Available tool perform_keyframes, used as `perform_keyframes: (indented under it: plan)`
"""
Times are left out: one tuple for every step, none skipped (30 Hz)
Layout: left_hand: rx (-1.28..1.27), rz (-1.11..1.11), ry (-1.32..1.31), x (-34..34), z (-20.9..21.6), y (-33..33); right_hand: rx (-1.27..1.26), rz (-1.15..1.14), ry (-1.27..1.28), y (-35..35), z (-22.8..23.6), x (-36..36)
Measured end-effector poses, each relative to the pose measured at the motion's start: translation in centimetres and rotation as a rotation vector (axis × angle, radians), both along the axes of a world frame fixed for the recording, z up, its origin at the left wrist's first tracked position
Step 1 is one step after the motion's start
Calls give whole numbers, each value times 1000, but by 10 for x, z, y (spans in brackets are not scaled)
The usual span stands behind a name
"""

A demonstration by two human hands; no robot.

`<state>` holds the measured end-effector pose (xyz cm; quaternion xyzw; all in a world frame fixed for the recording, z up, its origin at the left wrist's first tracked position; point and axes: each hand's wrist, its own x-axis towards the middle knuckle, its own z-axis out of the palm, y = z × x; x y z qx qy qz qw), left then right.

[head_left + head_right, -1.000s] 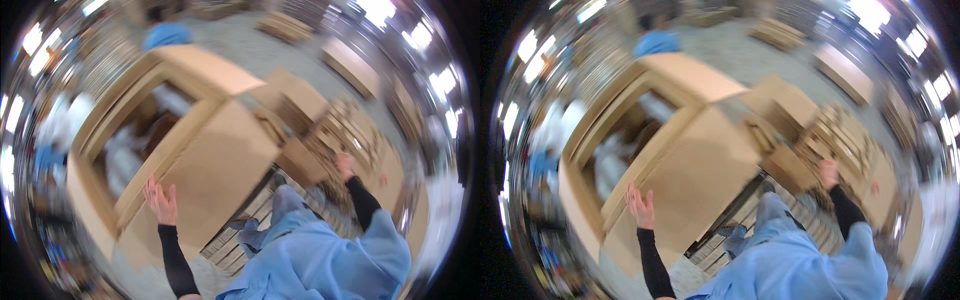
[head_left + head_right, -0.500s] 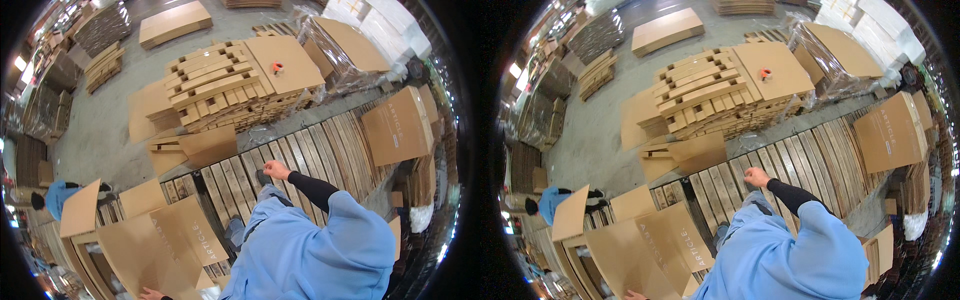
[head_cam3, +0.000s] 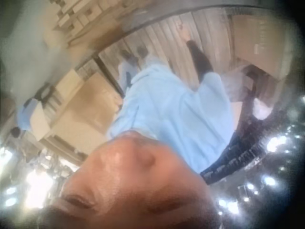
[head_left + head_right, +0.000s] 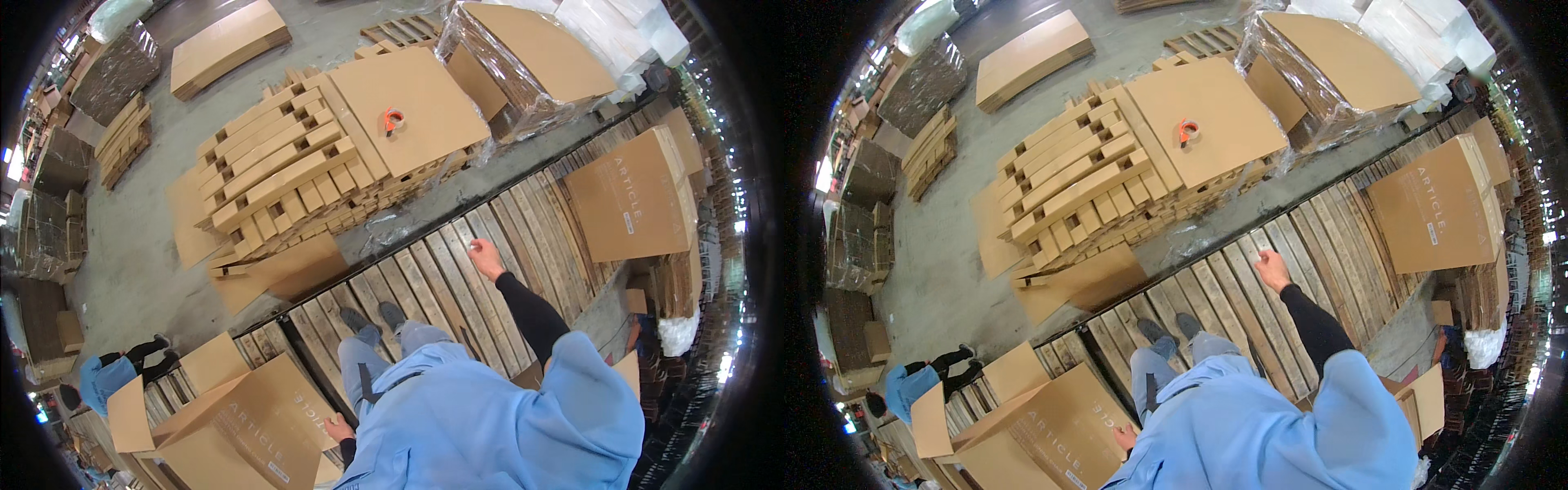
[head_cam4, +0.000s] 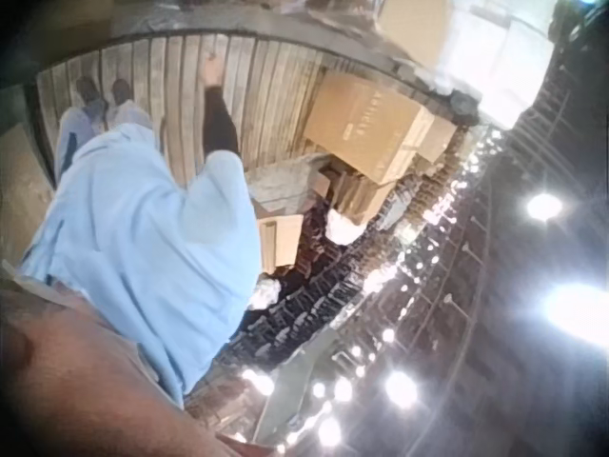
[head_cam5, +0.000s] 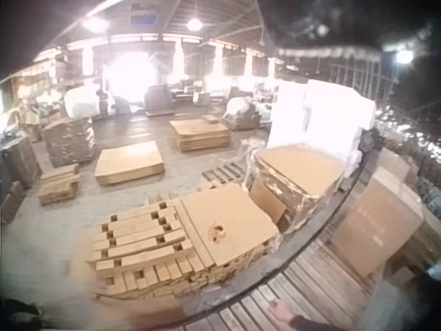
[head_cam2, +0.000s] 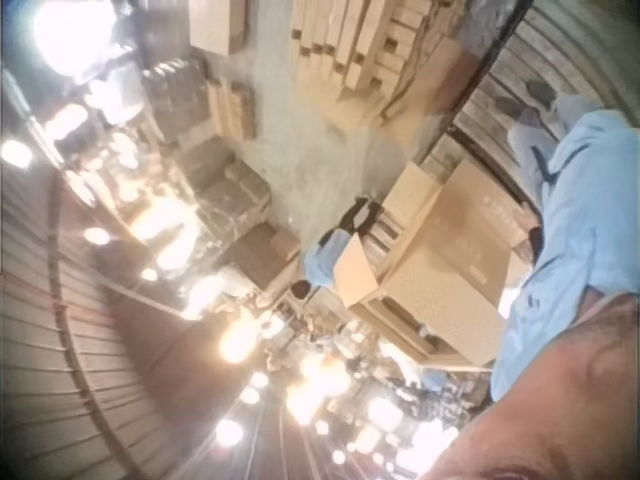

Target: The person places a wooden chair wrapped in protective material into a large cardboard box, then folds the flaps and seals the box using a handheld tape dispenser. The box is placed on a wooden pallet in a warehouse environment.

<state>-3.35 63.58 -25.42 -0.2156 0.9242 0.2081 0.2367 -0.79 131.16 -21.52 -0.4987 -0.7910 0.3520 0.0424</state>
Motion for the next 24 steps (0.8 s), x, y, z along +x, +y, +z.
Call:
perform_keyframes:
  plan:
    - [106, -14, -99, -26, -3, 17, 21, -14, 27, 12, 3, 14]
    - [158, 39, 92, -36, -26, 25, -1, -29, 17, 19, 17, 14]
    - [218, -104, 45, -66, -27, 39, -21, -46, -1, 23, 27, 19]
    - [248, -174, 121, -90, -50, 46, 21, -68, 0, 32, 33, 29]
    - [203, -298, -22, -128, -81, 54, 43, -39, 53, 44, 41, 37]
    - [237, -306, 5, -153, -104, 59, 22, -62, 53, 55, 44, 37]
    - [248, -407, 61, -184, -98, 100, 17, -120, 34, 69, 40, 53]
    - [202, -452, 74, -212, -103, 123, 30, -109, 45, 84, 40, 54]
    - [234, -422, 34, -236, -94, 159, 44, -112, 52, 98, 36, 56]
    - [260, -474, 48, -257, -77, 204, 62, -121, 63, 114, 33, 55]
    - [280, -518, 68, -270, -66, 246, 74, -90, 63, 132, 28, 45]
    - [365, -485, 48, -278, -68, 279, 81, -48, 68, 153, 20, 25]
    - [453, -450, 31, -282, -76, 311, 90, -4, 74, 177, 10, -1]
    - [567, -401, 46, -281, -86, 346, 138, 71, 110, 202, -5, -29]
    - [677, -345, 62, -275, -98, 380, 183, 152, 144, 227, -24, -63]
    - [707, -357, -3, -270, -108, 409, 116, 189, 174, 248, -37, -102]
    - [741, -366, -61, -269, -119, 441, 53, 228, 207, 271, -44, -148]
    - [787, -289, -104, -274, -136, 481, 168, 346, 262, 296, -54, -197]
    - [821, -214, -163, -271, -152, 510, 265, 452, 311, 312, -70, -234]
    - [845, -145, -237, -263, -165, 532, 269, 505, 264, 329, -90, -270]
    - [853, -21, -309, -267, -165, 577, 295, 544, 216, 356, -108, -307]
    - [909, 50, -333, -273, -173, 611, 364, 596, 216, 374, -123, -344]
    - [902, 164, -341, -278, -180, 651, 427, 646, 210, 386, -137, -372]
    - [927, 268, -342, -284, -193, 681, 395, 735, 187, 391, -139, -406]
